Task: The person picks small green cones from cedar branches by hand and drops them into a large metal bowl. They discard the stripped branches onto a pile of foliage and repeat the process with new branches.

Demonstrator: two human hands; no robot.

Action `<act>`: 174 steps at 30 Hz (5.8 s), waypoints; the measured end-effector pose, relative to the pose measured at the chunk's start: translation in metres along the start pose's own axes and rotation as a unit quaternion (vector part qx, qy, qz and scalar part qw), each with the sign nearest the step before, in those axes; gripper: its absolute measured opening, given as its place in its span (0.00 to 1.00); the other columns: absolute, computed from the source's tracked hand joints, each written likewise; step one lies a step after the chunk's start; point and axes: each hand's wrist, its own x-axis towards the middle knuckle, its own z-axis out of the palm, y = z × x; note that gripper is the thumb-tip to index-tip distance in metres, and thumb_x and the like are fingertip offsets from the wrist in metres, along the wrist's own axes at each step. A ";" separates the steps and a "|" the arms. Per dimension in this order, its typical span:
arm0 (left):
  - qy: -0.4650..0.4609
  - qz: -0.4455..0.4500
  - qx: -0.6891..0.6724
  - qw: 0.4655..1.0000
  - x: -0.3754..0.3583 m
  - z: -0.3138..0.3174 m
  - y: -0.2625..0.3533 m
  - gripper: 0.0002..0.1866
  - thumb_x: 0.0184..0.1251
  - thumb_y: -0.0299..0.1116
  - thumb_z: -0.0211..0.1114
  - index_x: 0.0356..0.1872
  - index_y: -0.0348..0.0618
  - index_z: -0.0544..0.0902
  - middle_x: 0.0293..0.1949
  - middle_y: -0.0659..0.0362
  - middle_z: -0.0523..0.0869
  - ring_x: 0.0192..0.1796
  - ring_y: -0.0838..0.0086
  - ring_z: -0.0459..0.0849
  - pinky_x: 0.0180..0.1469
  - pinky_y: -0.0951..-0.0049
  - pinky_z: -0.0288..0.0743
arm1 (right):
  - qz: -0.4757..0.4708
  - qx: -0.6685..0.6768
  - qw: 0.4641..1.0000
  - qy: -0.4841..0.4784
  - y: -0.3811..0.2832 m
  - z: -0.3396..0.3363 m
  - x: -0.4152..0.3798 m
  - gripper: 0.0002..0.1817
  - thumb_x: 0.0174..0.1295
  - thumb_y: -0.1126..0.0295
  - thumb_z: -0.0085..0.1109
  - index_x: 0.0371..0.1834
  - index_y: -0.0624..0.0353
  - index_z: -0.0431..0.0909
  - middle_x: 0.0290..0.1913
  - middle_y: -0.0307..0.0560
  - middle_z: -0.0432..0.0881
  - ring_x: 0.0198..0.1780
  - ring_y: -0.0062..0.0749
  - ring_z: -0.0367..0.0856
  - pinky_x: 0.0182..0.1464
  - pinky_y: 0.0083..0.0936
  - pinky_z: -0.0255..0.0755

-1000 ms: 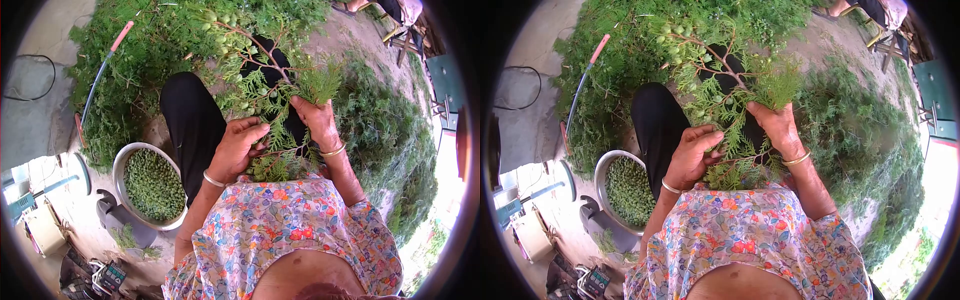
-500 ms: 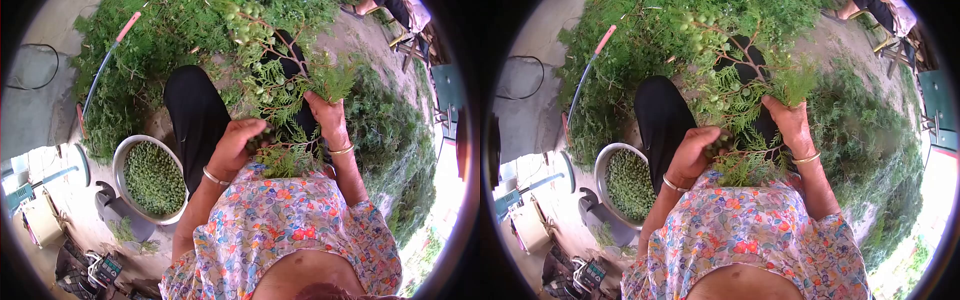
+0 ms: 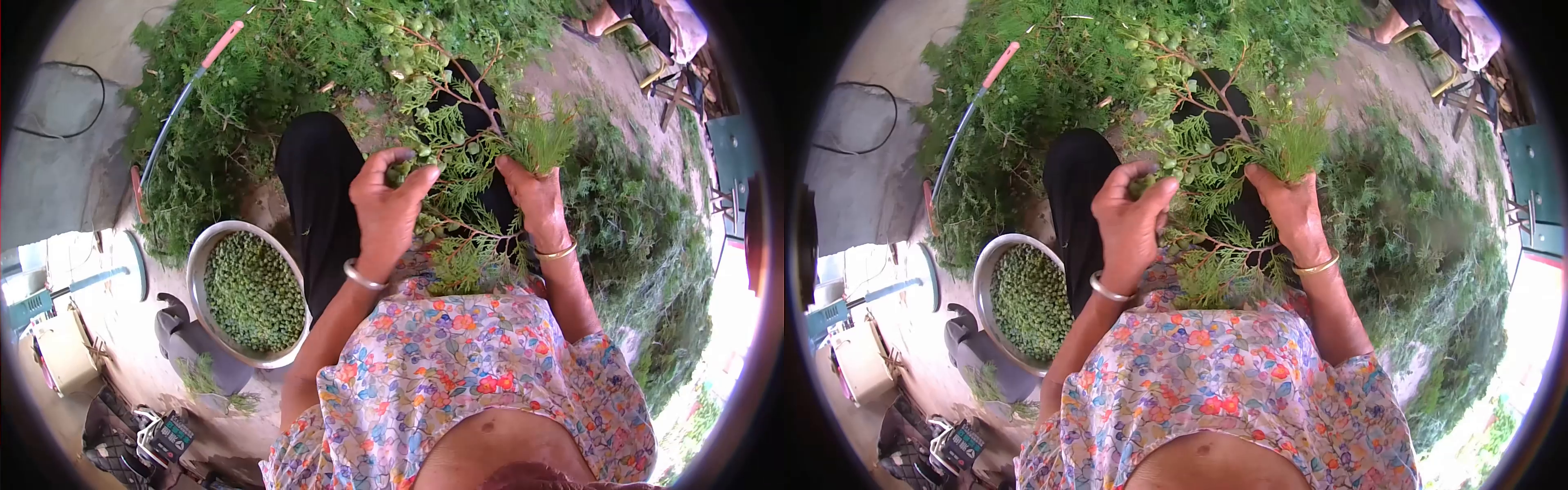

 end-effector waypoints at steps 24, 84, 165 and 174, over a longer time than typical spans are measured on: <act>0.024 -0.068 -0.251 0.965 0.014 -0.081 0.051 0.06 0.61 0.27 0.63 0.36 0.37 0.78 0.27 0.54 0.79 0.20 0.82 0.71 0.16 0.86 0.62 | 0.024 0.029 0.999 0.000 -0.004 0.001 0.001 0.06 0.57 0.79 0.60 0.35 0.58 0.76 0.22 0.30 0.72 0.20 0.14 0.62 0.21 0.17 0.57; 0.156 -0.042 -0.078 0.984 0.058 -0.091 0.013 0.07 0.55 0.23 0.65 0.33 0.30 0.80 0.29 0.48 0.83 0.25 0.66 0.78 0.28 0.71 0.75 | -0.023 0.065 0.998 0.012 0.015 -0.002 0.006 0.17 0.56 0.82 0.59 0.49 0.62 0.74 0.40 0.37 0.79 0.38 0.22 0.74 0.41 0.22 0.71; -0.082 -0.249 -0.239 0.935 0.010 0.007 -0.008 0.10 0.63 0.30 0.60 0.41 0.35 0.77 0.29 0.52 0.84 0.26 0.73 0.82 0.24 0.80 0.72 | -0.018 0.025 1.000 -0.005 0.006 0.000 0.003 0.11 0.57 0.78 0.60 0.44 0.62 0.77 0.33 0.33 0.78 0.30 0.16 0.69 0.31 0.18 0.66; -0.208 0.073 0.129 0.967 -0.011 -0.011 -0.046 0.19 0.48 0.19 0.68 0.44 0.34 0.76 0.38 0.54 0.83 0.38 0.72 0.84 0.44 0.72 0.77 | 0.020 0.006 1.000 0.011 0.002 0.000 0.005 0.07 0.57 0.76 0.62 0.37 0.62 0.76 0.24 0.31 0.73 0.21 0.15 0.64 0.22 0.18 0.60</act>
